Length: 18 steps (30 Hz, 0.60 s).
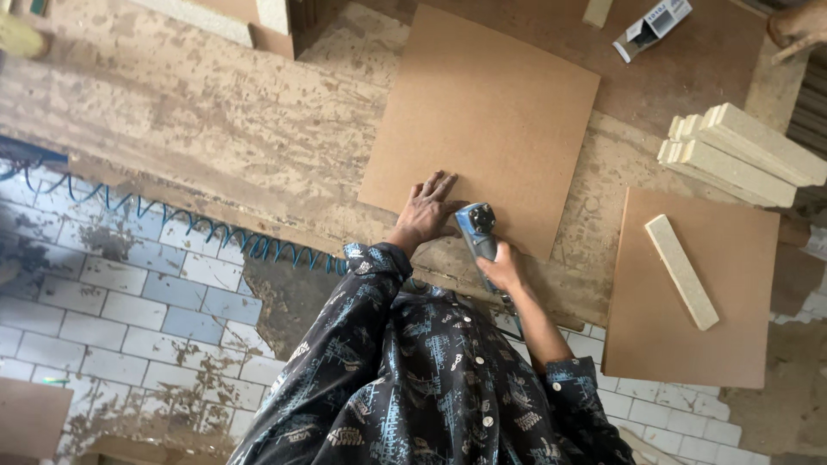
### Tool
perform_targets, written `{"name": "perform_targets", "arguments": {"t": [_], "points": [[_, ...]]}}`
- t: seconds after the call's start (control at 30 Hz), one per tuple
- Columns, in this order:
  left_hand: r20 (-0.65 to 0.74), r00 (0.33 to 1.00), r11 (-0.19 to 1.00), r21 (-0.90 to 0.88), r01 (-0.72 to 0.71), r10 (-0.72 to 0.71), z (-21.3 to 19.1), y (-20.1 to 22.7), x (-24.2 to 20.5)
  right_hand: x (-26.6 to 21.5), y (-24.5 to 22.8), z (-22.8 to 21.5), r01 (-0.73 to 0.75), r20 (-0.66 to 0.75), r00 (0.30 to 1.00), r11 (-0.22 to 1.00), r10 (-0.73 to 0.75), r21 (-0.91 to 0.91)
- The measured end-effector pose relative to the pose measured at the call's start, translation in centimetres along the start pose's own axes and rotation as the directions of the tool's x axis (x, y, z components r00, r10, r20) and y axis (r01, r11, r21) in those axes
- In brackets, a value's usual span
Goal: The person repeatedly places small wooden strips onto a large brown board and secures them using a pneumatic nail gun. The person handles the strips and the board one at a time, moving the board to a stack after each strip is attached.
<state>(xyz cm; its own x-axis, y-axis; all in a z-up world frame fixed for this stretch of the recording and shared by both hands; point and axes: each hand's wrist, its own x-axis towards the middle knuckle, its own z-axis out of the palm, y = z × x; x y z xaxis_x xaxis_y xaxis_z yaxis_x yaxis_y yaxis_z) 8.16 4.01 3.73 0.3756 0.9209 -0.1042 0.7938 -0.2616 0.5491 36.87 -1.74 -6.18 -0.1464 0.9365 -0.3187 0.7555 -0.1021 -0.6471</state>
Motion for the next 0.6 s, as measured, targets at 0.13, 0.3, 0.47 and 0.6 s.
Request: {"name": "perform_targets", "arguments": {"t": [0.13, 0.3, 0.47, 0.6], "points": [[-0.012, 1.000, 1.000, 0.017, -0.014, 0.014, -0.1, -0.4, 0.1, -0.6, 0.7, -1.7, -0.025, -0.045, 0.999, 0.999, 0.023, -0.041], [0.011, 1.000, 0.999, 0.029, -0.027, 0.027, 0.2, -0.5, 0.2, -2.1, 0.3, -3.6, -0.173, -0.006, 0.985, 0.985, 0.174, 0.025], [0.059, 0.998, 0.999, 0.044, -0.002, -0.001, 0.2, -0.4, 0.4, -2.8, -2.0, -6.2, -0.264, -0.004, 0.964, 0.963, 0.264, -0.045], [0.053, 0.999, 0.998, 0.061, -0.006, 0.003, -0.3, -0.5, 0.5, -2.8, -3.2, -7.2, -0.272, -0.009, 0.962, 0.955, 0.273, -0.116]]}}
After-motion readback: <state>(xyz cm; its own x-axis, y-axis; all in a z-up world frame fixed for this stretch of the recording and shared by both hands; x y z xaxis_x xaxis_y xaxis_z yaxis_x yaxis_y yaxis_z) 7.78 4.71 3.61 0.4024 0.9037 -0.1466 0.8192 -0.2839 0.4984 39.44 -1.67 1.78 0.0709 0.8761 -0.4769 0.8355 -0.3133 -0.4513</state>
